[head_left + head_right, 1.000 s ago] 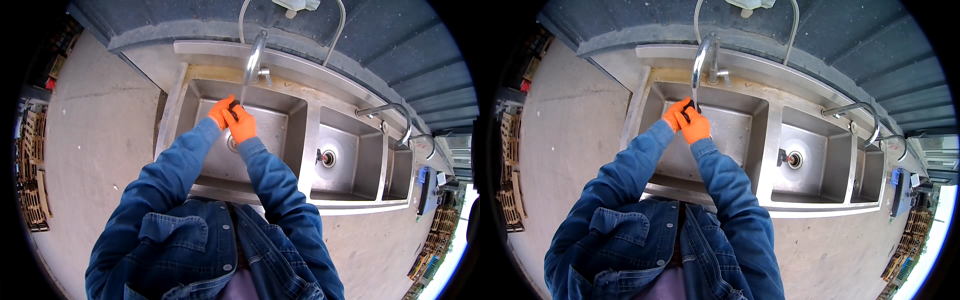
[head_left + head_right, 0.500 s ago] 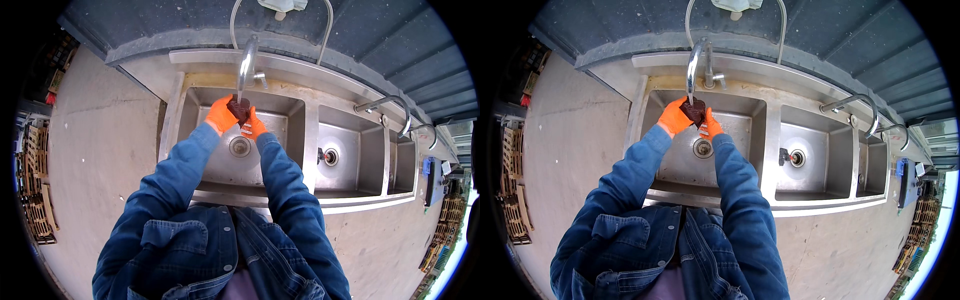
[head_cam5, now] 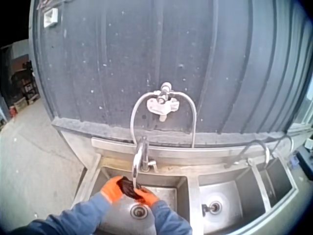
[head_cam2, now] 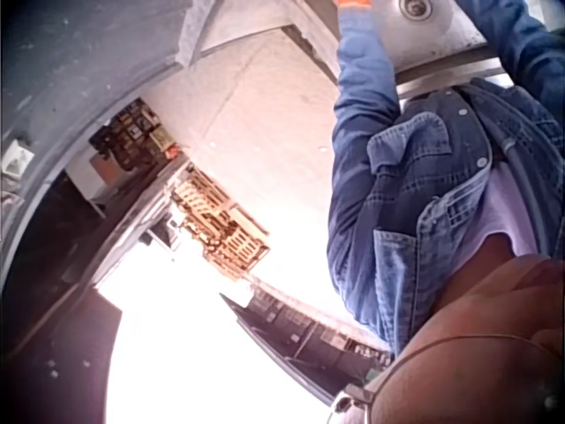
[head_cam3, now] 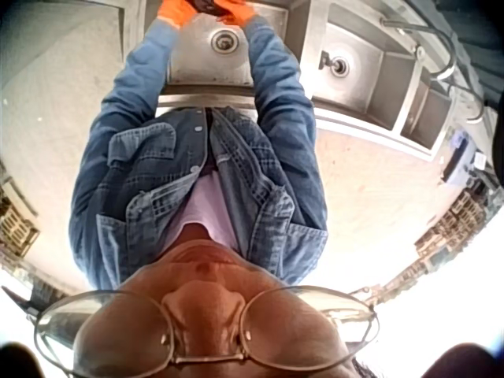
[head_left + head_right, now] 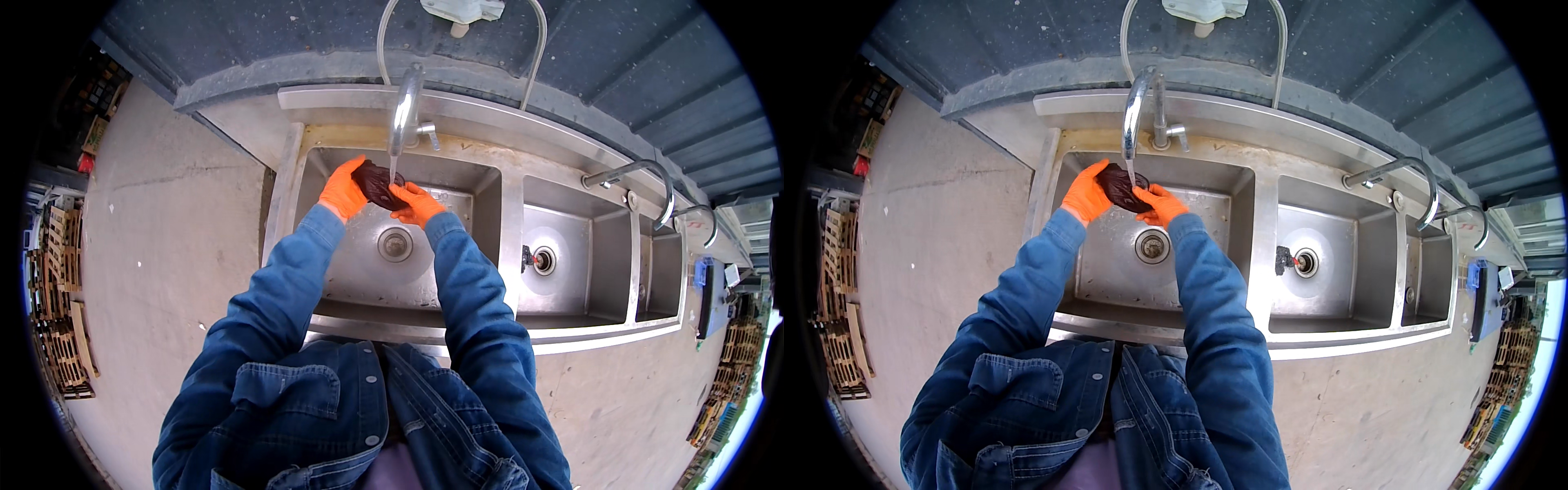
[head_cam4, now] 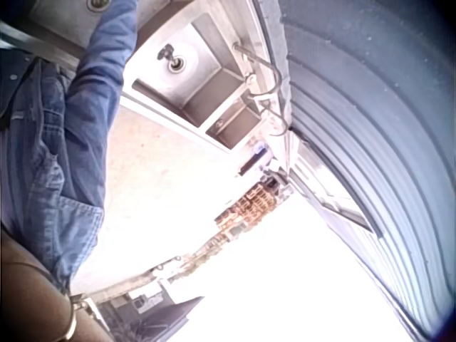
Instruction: The person walks through a warehouse area, approaches a stainless steel sink, turns on the faucet, and washes a dark cloth under running water. They repeatedly rub and squeeze the cloth, then turn off the faucet and walk away.
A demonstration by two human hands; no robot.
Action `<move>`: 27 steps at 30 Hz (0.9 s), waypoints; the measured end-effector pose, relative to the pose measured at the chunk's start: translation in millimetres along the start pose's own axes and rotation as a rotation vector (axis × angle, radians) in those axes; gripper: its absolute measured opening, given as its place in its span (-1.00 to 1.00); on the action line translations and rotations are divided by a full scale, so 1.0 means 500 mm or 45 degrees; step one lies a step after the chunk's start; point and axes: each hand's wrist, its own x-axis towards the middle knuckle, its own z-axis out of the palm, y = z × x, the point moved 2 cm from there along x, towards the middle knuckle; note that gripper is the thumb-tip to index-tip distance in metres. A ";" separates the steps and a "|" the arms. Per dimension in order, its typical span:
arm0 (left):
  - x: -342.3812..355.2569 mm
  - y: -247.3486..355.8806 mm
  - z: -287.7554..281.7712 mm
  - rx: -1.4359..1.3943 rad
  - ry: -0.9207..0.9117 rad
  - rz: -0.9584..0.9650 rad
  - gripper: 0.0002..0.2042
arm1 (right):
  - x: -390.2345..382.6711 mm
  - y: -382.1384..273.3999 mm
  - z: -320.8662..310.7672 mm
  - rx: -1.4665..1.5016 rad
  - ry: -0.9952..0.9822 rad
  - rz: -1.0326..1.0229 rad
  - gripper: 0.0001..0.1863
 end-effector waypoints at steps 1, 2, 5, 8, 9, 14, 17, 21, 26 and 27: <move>-0.014 0.006 0.019 -0.007 -0.007 0.055 -0.76 | -0.008 0.004 0.011 -0.001 0.000 -0.021 -0.54; -0.023 0.007 0.032 -0.014 -0.014 0.111 -0.73 | -0.012 0.007 0.024 -0.001 0.000 -0.043 -0.54; -0.017 -0.037 0.014 0.018 0.025 0.042 -0.61 | 0.002 -0.005 0.072 0.017 0.169 -0.489 -0.49; 0.006 -0.079 0.007 -0.270 -0.186 -0.096 -0.58 | -0.005 -0.003 0.104 -0.345 0.380 -0.747 -0.49; 0.011 -0.076 0.012 -0.362 -0.255 -0.176 -0.47 | -0.018 -0.001 0.110 -0.539 0.487 -0.809 -0.49; -0.010 -0.062 0.014 -0.161 -0.134 -0.238 -0.50 | -0.087 0.000 0.132 -0.737 0.485 -0.898 -0.67; -0.001 -0.067 -0.002 -0.021 -0.195 -0.149 -0.54 | -0.111 -0.023 0.142 -0.778 0.483 -0.941 -0.72; 0.025 -0.074 -0.015 0.032 -0.239 -0.081 -0.70 | -0.095 -0.038 0.142 -1.030 0.687 -0.901 -0.72; 0.004 -0.076 0.004 0.294 -0.090 0.106 -0.79 | -0.050 -0.057 0.126 -1.122 0.868 -0.971 -0.66; -0.009 -0.081 0.016 0.202 -0.025 0.060 -0.80 | -0.040 -0.056 0.116 -1.179 0.880 -0.938 -0.64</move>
